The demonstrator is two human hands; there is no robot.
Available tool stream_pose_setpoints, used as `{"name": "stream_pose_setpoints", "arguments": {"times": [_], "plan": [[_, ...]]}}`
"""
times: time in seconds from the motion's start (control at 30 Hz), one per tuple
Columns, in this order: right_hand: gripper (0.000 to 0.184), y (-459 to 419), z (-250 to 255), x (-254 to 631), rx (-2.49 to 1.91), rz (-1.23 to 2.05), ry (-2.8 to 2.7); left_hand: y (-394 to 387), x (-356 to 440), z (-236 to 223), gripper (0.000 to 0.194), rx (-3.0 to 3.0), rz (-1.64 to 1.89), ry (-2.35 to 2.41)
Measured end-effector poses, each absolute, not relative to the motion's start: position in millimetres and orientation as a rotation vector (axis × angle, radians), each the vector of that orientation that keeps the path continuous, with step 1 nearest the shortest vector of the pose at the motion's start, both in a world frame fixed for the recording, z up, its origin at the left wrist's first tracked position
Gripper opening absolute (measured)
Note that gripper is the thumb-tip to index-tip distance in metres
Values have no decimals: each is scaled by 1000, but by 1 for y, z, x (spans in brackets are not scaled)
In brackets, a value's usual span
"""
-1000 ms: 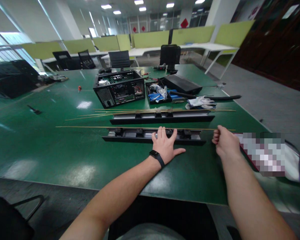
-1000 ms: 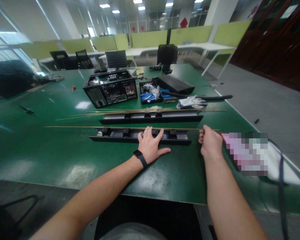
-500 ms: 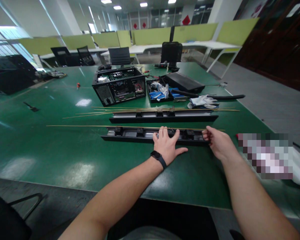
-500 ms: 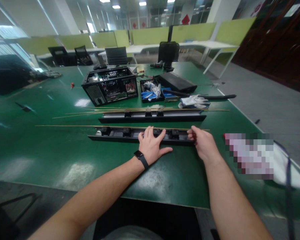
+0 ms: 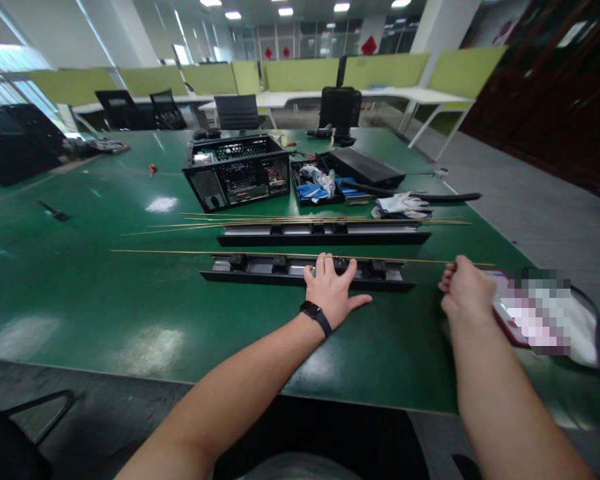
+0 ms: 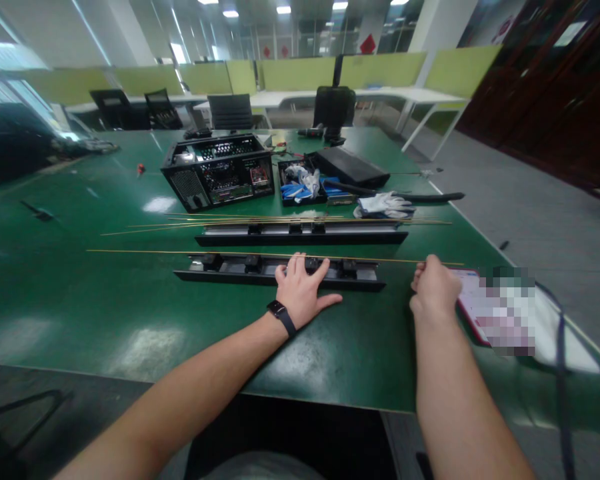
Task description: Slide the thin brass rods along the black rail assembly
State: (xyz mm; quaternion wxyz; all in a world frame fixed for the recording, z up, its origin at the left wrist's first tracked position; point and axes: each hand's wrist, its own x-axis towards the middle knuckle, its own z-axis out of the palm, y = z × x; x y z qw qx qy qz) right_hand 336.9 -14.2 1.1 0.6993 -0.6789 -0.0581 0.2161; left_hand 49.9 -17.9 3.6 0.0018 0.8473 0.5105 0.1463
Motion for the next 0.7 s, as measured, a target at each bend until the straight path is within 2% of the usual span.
{"name": "stream_pose_setpoints", "arguments": {"times": [0.17,0.4,0.7], "plan": [[29,-11,-11,326,-1432,712,-337,-17,50,2,89,2663,462,1605],[50,-13,-16,306,-1441,909,-667,-18,51,1,89,2669,470,1615],[31,-13,-2,302,-1415,941,-468,-18,50,3,89,2658,466,1607]]}}
